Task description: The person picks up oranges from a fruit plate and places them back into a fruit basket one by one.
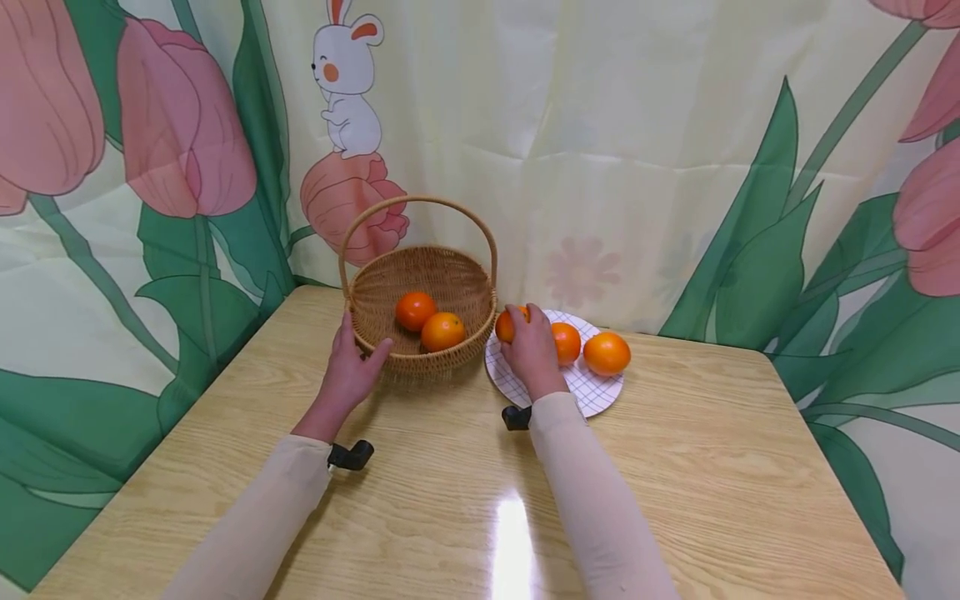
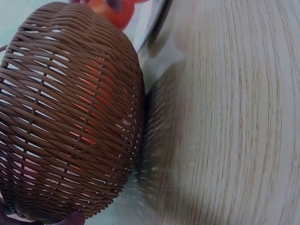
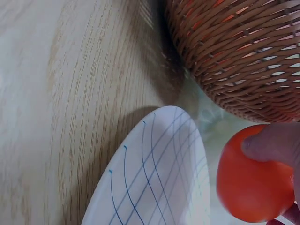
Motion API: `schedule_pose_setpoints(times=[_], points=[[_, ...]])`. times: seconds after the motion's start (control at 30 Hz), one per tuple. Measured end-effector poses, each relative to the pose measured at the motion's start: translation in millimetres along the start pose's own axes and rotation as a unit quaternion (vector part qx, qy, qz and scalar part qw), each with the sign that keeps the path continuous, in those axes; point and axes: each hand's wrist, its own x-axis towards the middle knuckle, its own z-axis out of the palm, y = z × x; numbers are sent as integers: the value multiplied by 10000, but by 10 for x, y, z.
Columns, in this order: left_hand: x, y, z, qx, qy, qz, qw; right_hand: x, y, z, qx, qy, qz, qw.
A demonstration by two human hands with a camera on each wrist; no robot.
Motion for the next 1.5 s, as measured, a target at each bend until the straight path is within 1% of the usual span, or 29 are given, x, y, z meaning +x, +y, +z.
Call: schedule_pose_setpoints(times=[0.17, 0.47, 0.7, 0.87, 1.1, 1.27, 1.5], points=[[10, -22, -10, -66, -21, -56, 10000, -35, 13, -33, 173, 158, 29, 9997], [31, -84, 2, -273, 55, -78, 9996, -94, 20, -114, 330, 530, -21, 9980], [38, -95, 13, -387, 74, -143, 9991, -119, 1, -176, 461, 734, -15, 9962], [43, -91, 25, -454, 119, -156, 9988, -144, -51, -242, 502, 892, -93, 9947], [55, -80, 49, -502, 93, -229, 9984, -177, -160, -354, 536, 1077, -161, 9926], [62, -79, 73, -557, 100, -203, 9982, -202, -236, -424, 546, 1146, -231, 9916], [49, -62, 99, -596, 118, -160, 9980, -209, -322, -475, 772, 1307, -443, 9874]])
